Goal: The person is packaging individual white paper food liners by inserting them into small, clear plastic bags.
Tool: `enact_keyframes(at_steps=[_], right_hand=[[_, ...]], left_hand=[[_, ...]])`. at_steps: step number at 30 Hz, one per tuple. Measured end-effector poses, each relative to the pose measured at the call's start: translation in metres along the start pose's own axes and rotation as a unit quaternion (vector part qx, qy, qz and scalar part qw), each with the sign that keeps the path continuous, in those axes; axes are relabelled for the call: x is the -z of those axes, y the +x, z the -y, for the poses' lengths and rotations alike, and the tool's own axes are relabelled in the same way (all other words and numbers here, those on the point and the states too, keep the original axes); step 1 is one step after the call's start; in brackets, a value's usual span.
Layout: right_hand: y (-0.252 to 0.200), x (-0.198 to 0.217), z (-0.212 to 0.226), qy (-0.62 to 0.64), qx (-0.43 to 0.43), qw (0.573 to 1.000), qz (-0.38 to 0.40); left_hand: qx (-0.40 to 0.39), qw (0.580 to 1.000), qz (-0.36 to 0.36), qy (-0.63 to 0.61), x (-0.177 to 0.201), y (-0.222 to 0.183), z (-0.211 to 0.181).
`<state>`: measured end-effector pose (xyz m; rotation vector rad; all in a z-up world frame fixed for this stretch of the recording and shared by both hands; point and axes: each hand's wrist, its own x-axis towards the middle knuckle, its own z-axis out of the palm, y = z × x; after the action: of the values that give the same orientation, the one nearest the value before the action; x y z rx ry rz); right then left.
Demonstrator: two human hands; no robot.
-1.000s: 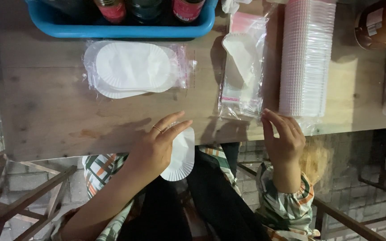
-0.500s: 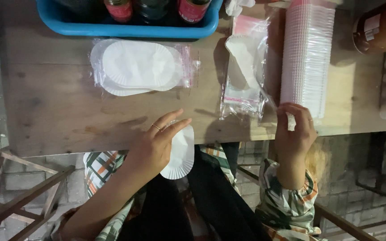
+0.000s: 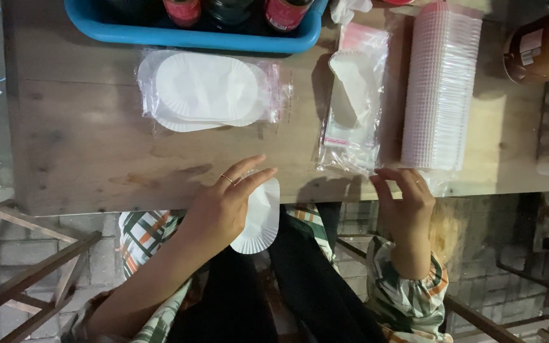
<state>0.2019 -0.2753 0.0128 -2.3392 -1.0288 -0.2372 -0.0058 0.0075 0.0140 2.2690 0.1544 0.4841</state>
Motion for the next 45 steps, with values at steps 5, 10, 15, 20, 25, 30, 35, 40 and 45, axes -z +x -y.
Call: enact_keyframes(at_steps=[5, 10, 15, 20, 25, 30, 35, 40, 45], right_hand=[[0.009, -0.014, 0.000, 0.003, -0.062, 0.997, -0.052], [0.036, -0.044, 0.032, 0.007, -0.089, 0.995, -0.041], [0.034, -0.068, 0.023, -0.088, -0.149, 0.985, -0.001], [0.036, -0.064, 0.033, -0.096, -0.184, 0.978, 0.007], [0.043, -0.065, 0.043, -0.087, -0.180, 0.980, -0.005], [0.050, -0.067, 0.055, -0.164, -0.198, 0.966, -0.006], [0.051, -0.073, 0.046, -0.162, -0.178, 0.971, -0.008], [0.053, -0.068, 0.042, -0.139, -0.182, 0.973, -0.004], [0.053, -0.067, 0.046, -0.156, -0.212, 0.965, 0.011]], left_hand=[[0.008, 1.000, -0.007, 0.019, -0.005, -0.004, -0.001], [0.012, 1.000, -0.005, 0.022, -0.005, -0.004, -0.003], [0.017, 1.000, -0.014, 0.009, -0.001, -0.012, 0.003], [0.028, 1.000, -0.003, 0.000, 0.002, -0.012, 0.003], [0.025, 1.000, 0.007, -0.010, -0.003, -0.013, 0.007], [0.024, 1.000, 0.012, -0.009, 0.000, -0.015, 0.008], [0.023, 0.999, 0.012, -0.025, 0.001, -0.014, 0.007], [0.020, 1.000, -0.001, -0.002, -0.002, -0.016, 0.006], [0.021, 1.000, 0.007, 0.010, 0.001, -0.017, 0.005]])
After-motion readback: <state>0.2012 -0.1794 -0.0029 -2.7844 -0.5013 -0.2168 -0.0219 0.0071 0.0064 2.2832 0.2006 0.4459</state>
